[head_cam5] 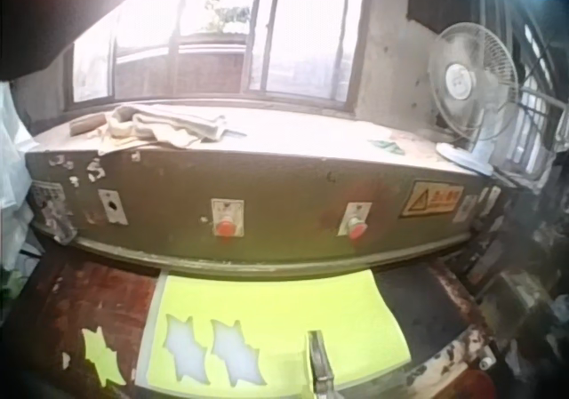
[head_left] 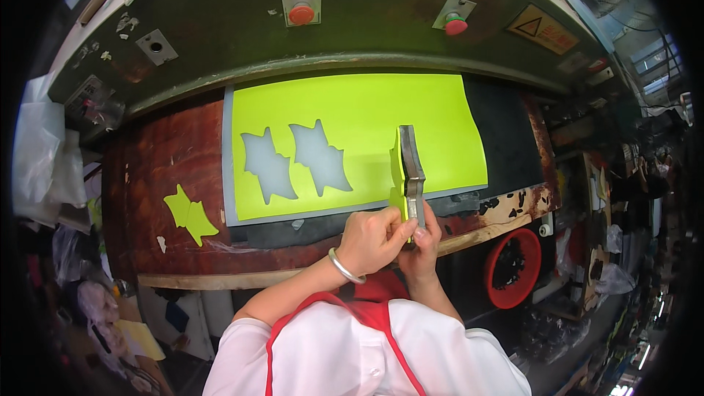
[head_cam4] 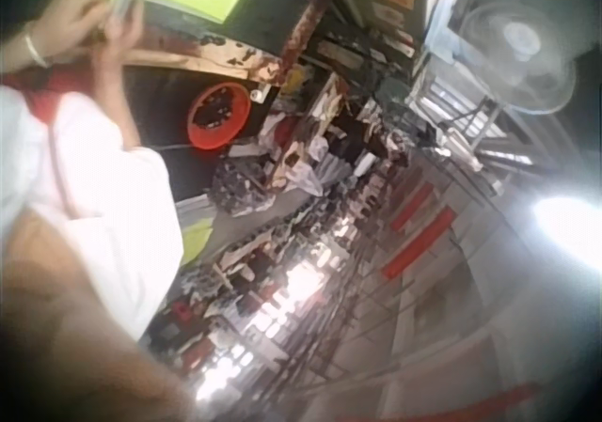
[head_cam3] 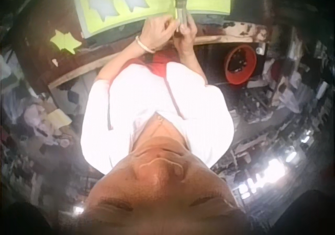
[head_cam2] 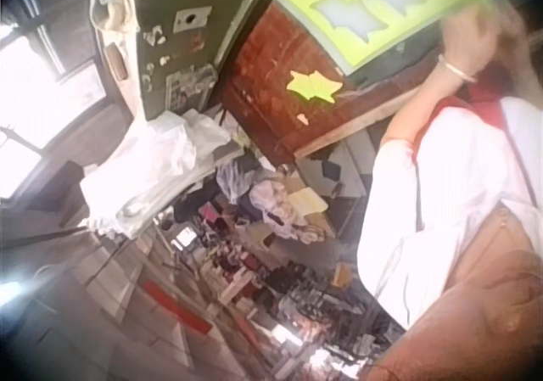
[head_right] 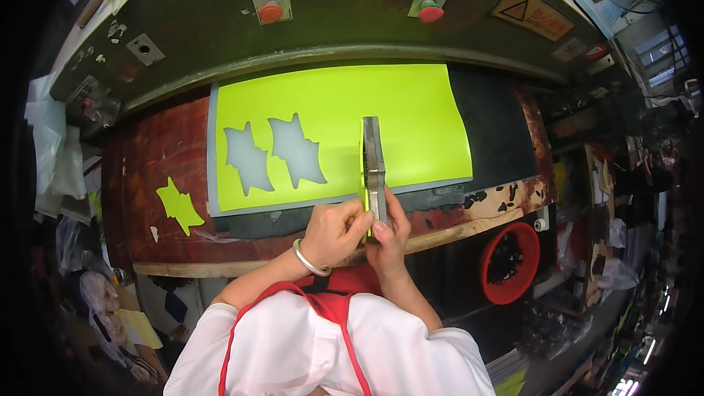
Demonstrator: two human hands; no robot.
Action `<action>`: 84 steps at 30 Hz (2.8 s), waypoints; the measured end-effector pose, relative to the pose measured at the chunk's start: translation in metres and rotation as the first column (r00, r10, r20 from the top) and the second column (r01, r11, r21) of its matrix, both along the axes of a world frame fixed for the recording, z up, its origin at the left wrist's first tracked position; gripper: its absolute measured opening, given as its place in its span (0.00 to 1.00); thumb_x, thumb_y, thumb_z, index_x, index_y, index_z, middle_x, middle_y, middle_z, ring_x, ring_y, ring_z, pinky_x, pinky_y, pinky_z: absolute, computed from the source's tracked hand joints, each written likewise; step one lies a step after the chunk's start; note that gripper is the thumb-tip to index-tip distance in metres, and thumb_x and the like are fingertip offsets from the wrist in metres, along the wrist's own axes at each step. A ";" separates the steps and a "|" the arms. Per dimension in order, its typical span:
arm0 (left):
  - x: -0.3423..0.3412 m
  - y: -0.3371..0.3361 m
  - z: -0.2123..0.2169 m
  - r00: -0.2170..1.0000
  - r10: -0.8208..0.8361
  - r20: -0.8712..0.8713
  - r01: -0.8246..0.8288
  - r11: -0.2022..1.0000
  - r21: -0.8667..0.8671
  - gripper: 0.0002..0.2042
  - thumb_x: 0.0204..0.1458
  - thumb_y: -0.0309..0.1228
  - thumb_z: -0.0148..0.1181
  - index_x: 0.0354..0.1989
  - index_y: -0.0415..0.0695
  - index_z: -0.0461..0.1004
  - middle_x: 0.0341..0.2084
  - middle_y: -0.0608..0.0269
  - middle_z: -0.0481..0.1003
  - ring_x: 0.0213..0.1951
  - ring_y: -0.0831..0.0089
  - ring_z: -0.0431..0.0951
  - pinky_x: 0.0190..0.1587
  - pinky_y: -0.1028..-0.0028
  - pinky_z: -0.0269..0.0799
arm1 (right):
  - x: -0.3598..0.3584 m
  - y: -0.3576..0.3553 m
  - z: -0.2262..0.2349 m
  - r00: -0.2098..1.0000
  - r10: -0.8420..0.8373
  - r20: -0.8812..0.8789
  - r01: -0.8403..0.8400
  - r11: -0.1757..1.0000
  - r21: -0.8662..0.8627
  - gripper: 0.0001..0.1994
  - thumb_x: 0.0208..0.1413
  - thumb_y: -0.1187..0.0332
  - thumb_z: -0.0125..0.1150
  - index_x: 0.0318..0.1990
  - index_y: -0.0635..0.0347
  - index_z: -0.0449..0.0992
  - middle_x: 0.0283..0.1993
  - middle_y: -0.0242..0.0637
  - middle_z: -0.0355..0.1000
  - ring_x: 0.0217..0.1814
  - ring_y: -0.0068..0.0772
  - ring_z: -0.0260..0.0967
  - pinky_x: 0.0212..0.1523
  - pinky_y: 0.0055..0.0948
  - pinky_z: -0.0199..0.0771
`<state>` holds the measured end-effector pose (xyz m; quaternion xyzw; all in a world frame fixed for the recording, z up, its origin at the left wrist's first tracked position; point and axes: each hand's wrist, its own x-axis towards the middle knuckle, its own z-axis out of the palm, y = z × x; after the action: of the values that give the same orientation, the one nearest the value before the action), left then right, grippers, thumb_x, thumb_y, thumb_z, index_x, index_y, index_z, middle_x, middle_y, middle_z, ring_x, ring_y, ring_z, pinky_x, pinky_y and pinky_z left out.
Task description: The person places a white sheet and then a yellow sheet of material onto a cutting machine. They position a metal die on the material, operate the machine to cut out shapes, and then remove the cut pieces and excess material.
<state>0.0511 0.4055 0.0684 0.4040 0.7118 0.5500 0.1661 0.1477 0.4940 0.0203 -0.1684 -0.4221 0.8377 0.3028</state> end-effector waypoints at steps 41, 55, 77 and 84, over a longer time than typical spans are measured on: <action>-0.132 -0.245 -0.071 0.409 0.729 -0.549 -0.907 0.258 -0.333 0.15 0.63 0.38 0.45 0.43 0.37 0.72 0.35 0.40 0.76 0.37 0.43 0.76 0.37 0.55 0.69 | -0.106 0.051 -0.032 0.855 -0.420 0.304 -0.262 0.156 0.952 0.44 0.28 0.67 0.73 0.60 0.63 0.63 0.57 0.60 0.54 0.60 0.62 0.53 0.58 0.51 0.60; -0.046 -0.138 -0.093 0.797 0.408 -0.445 -0.536 0.817 -0.211 0.03 0.51 0.27 0.58 0.29 0.41 0.75 0.23 0.58 0.75 0.25 0.59 0.75 0.32 0.64 0.69 | -0.111 0.149 0.004 0.757 -0.653 0.037 0.166 0.247 0.955 0.33 0.63 0.64 0.47 0.70 0.70 0.42 0.72 0.57 0.44 0.74 0.52 0.42 0.71 0.42 0.42; -0.132 -0.114 -0.094 0.779 0.382 -0.497 -0.530 0.824 -0.199 0.13 0.57 0.33 0.53 0.22 0.41 0.70 0.17 0.50 0.71 0.23 0.49 0.72 0.27 0.57 0.66 | -0.058 0.049 -0.003 0.602 -0.502 0.621 -0.311 0.568 0.762 0.15 0.53 0.69 0.62 0.47 0.68 0.77 0.31 0.47 0.75 0.37 0.43 0.74 0.40 0.34 0.73; -0.117 -0.121 -0.096 0.812 0.397 -0.427 -0.543 0.782 -0.306 0.15 0.56 0.33 0.55 0.18 0.40 0.68 0.15 0.48 0.69 0.23 0.48 0.71 0.27 0.55 0.65 | -0.015 0.041 -0.020 0.771 -0.433 0.466 -0.300 0.398 0.867 0.05 0.50 0.77 0.60 0.34 0.65 0.78 0.31 0.46 0.75 0.34 0.49 0.73 0.36 0.37 0.72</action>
<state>-0.0662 0.2846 -0.0275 0.2542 0.9081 0.3320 -0.0223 0.1326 0.5354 0.0001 -0.2625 -0.8756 0.3412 0.2189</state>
